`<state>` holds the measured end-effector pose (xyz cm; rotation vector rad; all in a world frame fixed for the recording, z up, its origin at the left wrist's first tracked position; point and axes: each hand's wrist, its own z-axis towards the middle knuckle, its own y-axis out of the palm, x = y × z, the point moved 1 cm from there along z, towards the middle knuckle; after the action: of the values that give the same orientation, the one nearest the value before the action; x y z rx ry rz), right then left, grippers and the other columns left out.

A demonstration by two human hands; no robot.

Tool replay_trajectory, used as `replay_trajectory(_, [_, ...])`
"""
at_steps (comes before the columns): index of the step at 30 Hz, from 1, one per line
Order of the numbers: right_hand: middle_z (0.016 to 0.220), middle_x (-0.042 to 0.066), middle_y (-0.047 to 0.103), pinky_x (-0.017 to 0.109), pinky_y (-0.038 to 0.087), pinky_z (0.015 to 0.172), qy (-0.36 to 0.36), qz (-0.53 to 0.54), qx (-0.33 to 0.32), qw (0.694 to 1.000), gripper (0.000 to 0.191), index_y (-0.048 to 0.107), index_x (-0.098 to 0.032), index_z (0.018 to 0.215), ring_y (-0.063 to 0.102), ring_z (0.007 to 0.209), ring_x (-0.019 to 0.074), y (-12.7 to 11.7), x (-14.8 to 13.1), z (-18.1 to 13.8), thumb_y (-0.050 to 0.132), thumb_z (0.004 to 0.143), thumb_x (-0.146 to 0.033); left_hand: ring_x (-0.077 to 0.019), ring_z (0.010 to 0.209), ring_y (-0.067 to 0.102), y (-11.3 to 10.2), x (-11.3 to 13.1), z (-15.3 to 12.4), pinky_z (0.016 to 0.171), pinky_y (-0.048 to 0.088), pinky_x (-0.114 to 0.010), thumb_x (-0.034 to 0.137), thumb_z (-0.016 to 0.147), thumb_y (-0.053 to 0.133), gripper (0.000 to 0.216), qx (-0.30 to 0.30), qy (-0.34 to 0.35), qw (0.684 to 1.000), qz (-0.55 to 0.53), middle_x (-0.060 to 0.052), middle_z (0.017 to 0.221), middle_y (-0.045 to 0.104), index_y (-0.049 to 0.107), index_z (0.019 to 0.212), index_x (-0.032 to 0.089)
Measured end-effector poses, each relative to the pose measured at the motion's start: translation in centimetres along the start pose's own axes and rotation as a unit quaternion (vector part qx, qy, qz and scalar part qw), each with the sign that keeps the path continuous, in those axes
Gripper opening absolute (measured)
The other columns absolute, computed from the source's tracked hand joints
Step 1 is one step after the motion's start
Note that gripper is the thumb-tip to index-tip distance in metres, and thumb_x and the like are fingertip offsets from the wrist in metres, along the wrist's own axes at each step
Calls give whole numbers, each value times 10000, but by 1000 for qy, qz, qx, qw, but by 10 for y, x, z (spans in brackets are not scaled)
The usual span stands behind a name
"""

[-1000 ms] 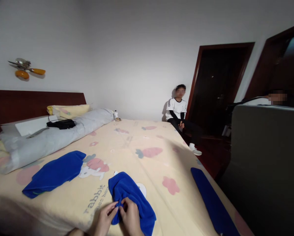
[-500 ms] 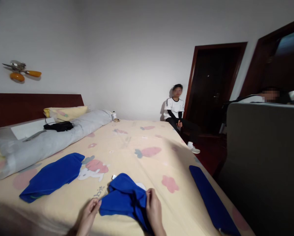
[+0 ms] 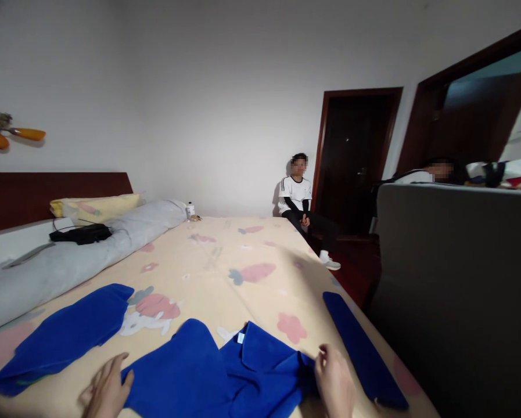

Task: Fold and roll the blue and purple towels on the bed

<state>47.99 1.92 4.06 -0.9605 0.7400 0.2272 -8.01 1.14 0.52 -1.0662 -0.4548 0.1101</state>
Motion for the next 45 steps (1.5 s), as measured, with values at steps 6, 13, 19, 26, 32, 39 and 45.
replay_trajectory(6, [1139,96,661,358,490,910,-234,74,-210,946,343,657,-259,1097,626,1045,249,58,-87,-40,470,843,-394,-270,1382,385,25,109,9,1025,385,-487,348,930,340,503,-146,71,986,-40,-103,1499,442,467,1405,240])
replay_trajectory(13, [1026,87,700,364,498,846,-162,128,-172,963,286,728,-262,965,646,952,260,96,-84,-62,520,791,-351,-227,1257,511,44,133,-4,1072,324,-397,148,857,411,423,-131,127,980,-76,-97,1286,640,614,1224,203])
replay_trajectory(19, [632,50,697,307,463,613,-39,182,-166,968,285,678,-190,653,634,634,220,70,-53,19,530,711,-426,-220,1052,628,25,92,43,926,428,-290,89,643,589,272,-212,47,966,-140,-46,991,721,647,883,203])
replay_trajectory(26, [538,42,656,261,370,532,88,154,-134,975,63,677,-187,529,606,583,190,22,-9,112,696,514,-246,-218,701,672,0,64,85,595,483,-270,161,557,608,142,-313,-52,911,-264,39,598,644,564,681,215])
replay_trajectory(32, [564,111,688,269,378,443,180,204,-162,949,126,657,-151,563,627,495,204,17,6,138,664,613,-266,-219,861,696,-13,55,94,732,537,-282,263,555,628,332,-339,-86,840,-414,-13,807,727,646,881,202])
replay_trajectory(39, [750,115,755,252,561,618,187,263,-107,940,129,646,-165,734,732,755,211,40,20,154,605,659,-262,-261,909,686,-4,58,119,716,548,-300,281,468,717,426,-269,-137,796,-524,-42,868,731,677,882,187])
replay_trajectory(45, [956,103,767,322,552,790,132,184,-73,971,366,676,-176,972,709,943,258,58,30,172,580,656,-333,-168,670,667,12,63,154,592,516,-240,221,557,677,266,-173,-150,839,-493,29,696,687,650,819,182])
